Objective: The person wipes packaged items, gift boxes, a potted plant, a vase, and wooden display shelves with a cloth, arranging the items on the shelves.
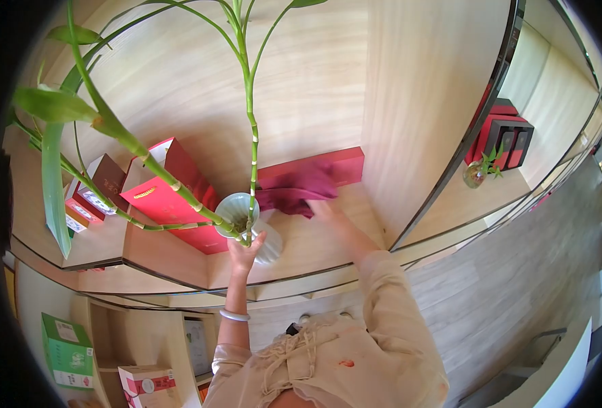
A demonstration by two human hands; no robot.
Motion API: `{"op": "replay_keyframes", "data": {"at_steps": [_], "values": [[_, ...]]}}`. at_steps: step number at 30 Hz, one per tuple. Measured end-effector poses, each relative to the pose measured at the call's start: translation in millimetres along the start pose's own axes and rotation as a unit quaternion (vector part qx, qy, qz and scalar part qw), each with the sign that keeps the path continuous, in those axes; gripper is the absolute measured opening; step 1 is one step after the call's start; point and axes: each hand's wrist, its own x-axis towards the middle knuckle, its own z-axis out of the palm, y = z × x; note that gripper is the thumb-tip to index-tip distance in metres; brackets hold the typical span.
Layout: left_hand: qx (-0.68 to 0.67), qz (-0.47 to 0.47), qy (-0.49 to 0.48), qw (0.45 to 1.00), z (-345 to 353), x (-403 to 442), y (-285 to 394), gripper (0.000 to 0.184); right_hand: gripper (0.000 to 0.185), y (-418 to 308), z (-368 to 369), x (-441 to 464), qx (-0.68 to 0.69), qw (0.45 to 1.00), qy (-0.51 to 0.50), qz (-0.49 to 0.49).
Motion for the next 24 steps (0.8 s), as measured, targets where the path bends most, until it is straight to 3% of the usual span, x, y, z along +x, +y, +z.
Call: {"op": "replay_keyframes", "data": {"at_steps": [4, 5, 6, 8, 10, 13, 15, 17, 20, 21, 24], "values": [[0.005, 0.006, 0.015, 1.0, 3.3, -1.4, 6.1, 0.053, 0.029, 72.7, -21.4, -33.8, -0.09, 0.99, 0.081, 0.066], [-0.005, 0.029, 0.035, 0.999, 4.6, 0.1, 11.4, 0.044, 0.029, 82.0, -19.0, -41.2, -0.112, 0.985, 0.101, 0.083], [-0.016, 0.052, 0.056, 0.997, 5.9, 1.2, 15.3, 0.036, 0.03, 75.7, -13.0, -45.4, -0.134, 0.978, 0.121, 0.1], [-0.014, 0.038, 0.057, 0.998, 6.1, -0.6, 16.8, 0.035, 0.03, 72.6, -10.0, -48.2, -0.155, 0.971, 0.141, 0.119], [-0.014, 0.028, 0.059, 0.998, 7.9, 0.7, 15.0, 0.035, 0.036, 15.2, -29.3, -19.6, -0.089, 0.95, -0.102, 0.28], [-0.036, 0.037, 0.061, 0.997, 7.4, -1.6, 3.9, 0.037, 0.035, -62.6, -18.8, 5.4, -0.069, 0.955, -0.139, 0.254], [-0.028, -0.026, 0.02, 0.999, 5.0, -1.3, 1.9, 0.059, 0.035, -78.0, 16.7, -6.8, -0.074, 0.96, -0.132, 0.235], [-0.031, 0.006, 0.039, 0.999, 8.6, 0.2, 3.8, 0.05, 0.04, -68.3, 66.3, -30.7, 0.007, 0.999, -0.043, 0.032], [-0.016, 0.041, 0.058, 0.997, 6.7, 1.6, 4.9, 0.043, 0.043, -71.8, 26.0, -60.1, 0.011, 0.999, 0.029, -0.011], [-0.004, 0.038, 0.058, 0.998, 6.0, 0.9, 8.2, 0.043, 0.05, -71.7, -0.2, -72.2, 0.003, 0.998, -0.064, 0.018], [-0.019, 0.026, 0.061, 0.998, 7.8, 1.9, 11.3, 0.044, 0.052, -54.2, -49.0, -122.6, -0.017, 0.998, -0.052, 0.024]]}}
